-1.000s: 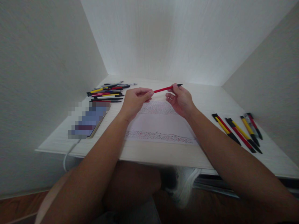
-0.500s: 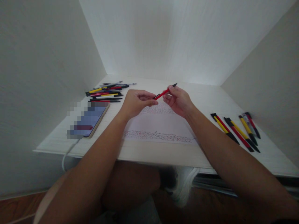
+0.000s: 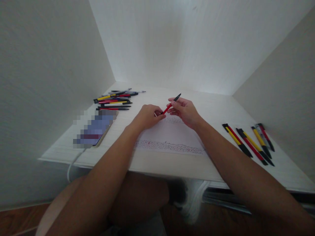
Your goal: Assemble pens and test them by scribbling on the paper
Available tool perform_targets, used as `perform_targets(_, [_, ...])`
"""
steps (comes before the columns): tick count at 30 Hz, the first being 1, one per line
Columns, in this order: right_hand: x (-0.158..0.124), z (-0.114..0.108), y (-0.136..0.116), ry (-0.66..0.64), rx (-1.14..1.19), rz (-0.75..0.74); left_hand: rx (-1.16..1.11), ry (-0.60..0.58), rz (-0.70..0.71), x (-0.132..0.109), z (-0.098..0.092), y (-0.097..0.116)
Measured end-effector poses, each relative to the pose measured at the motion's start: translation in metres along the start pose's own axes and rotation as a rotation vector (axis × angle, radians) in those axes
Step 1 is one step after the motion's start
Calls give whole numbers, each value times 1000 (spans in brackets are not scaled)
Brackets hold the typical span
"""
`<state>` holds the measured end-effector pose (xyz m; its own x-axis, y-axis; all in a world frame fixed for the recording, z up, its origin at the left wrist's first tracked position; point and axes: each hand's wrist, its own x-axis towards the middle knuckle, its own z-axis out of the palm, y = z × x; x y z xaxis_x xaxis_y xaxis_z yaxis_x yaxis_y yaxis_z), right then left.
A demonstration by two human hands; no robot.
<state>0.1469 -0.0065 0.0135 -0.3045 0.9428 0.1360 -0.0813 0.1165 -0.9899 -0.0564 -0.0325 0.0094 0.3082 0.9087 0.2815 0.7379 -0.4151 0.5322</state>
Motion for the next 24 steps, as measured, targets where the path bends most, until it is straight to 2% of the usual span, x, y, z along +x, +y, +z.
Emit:
perform_targets(3, [-1, 1, 1, 83, -111, -68, 11, 31, 31, 1, 3, 2])
perform_targets(6, [-1, -1, 3, 180, -308, -190, 5, 70, 4, 1, 3, 7])
perform_targets(9, [1, -7, 9, 100, -566, -326, -60, 22, 9, 0, 4, 13])
perform_targets(11, [3, -12, 12, 59, -703, -364, -129, -38, 48, -1, 5, 17])
perform_targets(14, [7, -20, 16, 100, -789, -367, -196, -60, 70, -3, 6, 19])
perform_targets(16, [9, -25, 14, 162, -778, -336, -197, -75, 39, -3, 7, 19])
perform_targets(19, [10, -27, 5, 237, -573, -146, -149, -194, -7, -4, 7, 15])
perform_targets(21, [7, -26, -5, 209, -399, -26, -73, -288, -5, -3, 7, 13])
perform_targets(24, [-6, -24, -22, 136, -299, 29, 26, -372, 31, -2, 7, 12])
